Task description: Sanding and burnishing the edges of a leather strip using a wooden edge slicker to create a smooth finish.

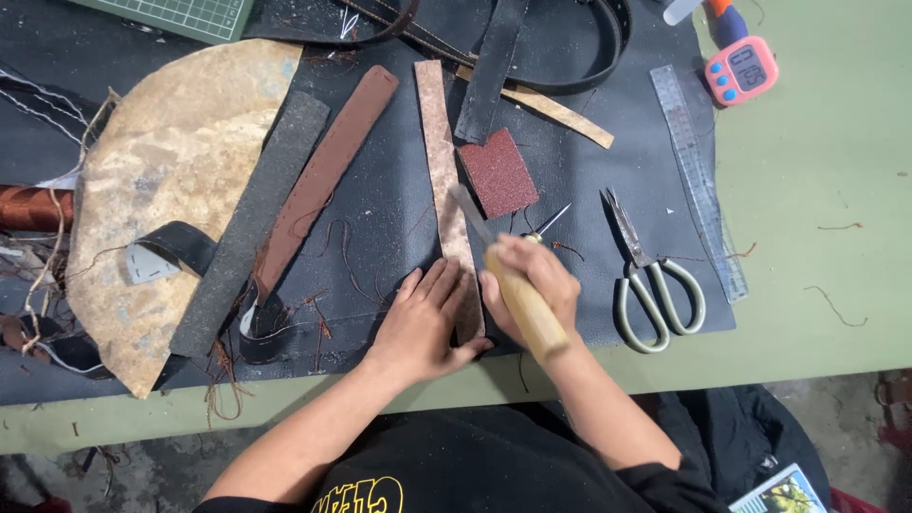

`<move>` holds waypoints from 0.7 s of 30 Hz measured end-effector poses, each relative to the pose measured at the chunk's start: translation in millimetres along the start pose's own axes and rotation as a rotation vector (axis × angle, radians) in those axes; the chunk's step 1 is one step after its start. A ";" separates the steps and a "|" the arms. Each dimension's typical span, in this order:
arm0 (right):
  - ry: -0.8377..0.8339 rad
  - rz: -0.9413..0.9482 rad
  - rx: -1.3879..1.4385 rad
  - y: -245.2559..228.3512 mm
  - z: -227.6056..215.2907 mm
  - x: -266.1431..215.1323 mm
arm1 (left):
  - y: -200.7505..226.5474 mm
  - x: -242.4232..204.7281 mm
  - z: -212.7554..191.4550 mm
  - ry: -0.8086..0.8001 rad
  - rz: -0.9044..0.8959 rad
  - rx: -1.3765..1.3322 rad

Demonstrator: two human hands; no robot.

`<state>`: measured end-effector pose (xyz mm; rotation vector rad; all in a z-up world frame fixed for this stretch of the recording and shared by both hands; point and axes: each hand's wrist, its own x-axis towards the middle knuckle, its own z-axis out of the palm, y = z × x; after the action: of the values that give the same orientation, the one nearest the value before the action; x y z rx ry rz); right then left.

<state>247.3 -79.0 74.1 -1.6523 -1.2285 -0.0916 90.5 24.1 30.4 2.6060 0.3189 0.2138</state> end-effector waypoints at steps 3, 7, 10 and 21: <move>0.018 0.000 0.012 8.1 12.2 19.5 | -1.7 -2.7 2.4 0.008 -0.001 0.007; 0.028 -0.001 0.002 -3.4 14.3 22.7 | 3.1 -1.8 -4.6 -0.091 -0.040 0.026; -0.008 -0.040 0.010 -12.4 1.9 9.1 | 1.2 -1.5 -2.8 -0.021 -0.019 -0.037; 0.018 -0.047 0.036 -2.3 13.3 17.8 | 0.1 -1.6 1.2 -0.019 -0.017 0.037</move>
<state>247.7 -57.4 79.6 -1.5889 -1.2493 -0.1127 89.3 23.0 29.2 2.6389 0.3418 0.1784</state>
